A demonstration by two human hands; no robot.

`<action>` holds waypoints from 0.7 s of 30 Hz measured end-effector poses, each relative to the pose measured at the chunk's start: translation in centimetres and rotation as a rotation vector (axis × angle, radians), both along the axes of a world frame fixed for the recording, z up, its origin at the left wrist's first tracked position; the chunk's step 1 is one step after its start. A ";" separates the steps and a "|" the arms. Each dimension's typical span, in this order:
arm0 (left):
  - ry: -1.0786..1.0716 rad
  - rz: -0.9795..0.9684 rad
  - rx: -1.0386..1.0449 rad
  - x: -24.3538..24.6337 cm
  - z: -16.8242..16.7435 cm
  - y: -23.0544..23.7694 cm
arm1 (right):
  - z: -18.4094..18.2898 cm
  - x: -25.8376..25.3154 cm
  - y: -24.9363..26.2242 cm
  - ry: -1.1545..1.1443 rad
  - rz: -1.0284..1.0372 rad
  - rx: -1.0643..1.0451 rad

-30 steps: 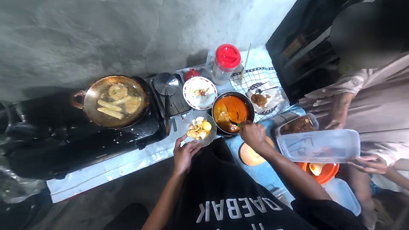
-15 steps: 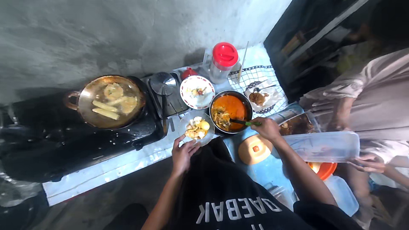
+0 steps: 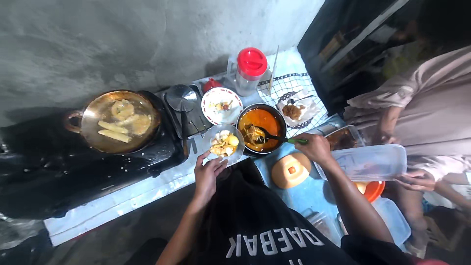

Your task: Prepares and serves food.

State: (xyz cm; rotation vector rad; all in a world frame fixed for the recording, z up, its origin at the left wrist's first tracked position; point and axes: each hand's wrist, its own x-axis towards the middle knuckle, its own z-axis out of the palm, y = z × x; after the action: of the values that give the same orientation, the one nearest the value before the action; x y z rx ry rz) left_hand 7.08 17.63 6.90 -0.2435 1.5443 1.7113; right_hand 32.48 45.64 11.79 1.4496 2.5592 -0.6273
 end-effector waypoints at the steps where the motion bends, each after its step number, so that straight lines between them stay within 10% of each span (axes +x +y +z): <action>1: 0.005 -0.002 0.003 -0.1 0.1 0.2 | 0.1 0.0 0.0 0.003 -0.004 -0.003; 21: 0.007 -0.074 0.034 -0.5 -0.6 3.1 | 0.6 1.5 0.3 0.085 -0.130 -0.003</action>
State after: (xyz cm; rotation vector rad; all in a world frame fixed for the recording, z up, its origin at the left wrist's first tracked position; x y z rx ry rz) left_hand 6.57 20.74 6.32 -0.1606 1.5094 1.6810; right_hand 34.02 45.92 12.38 1.6326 2.5404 -0.7246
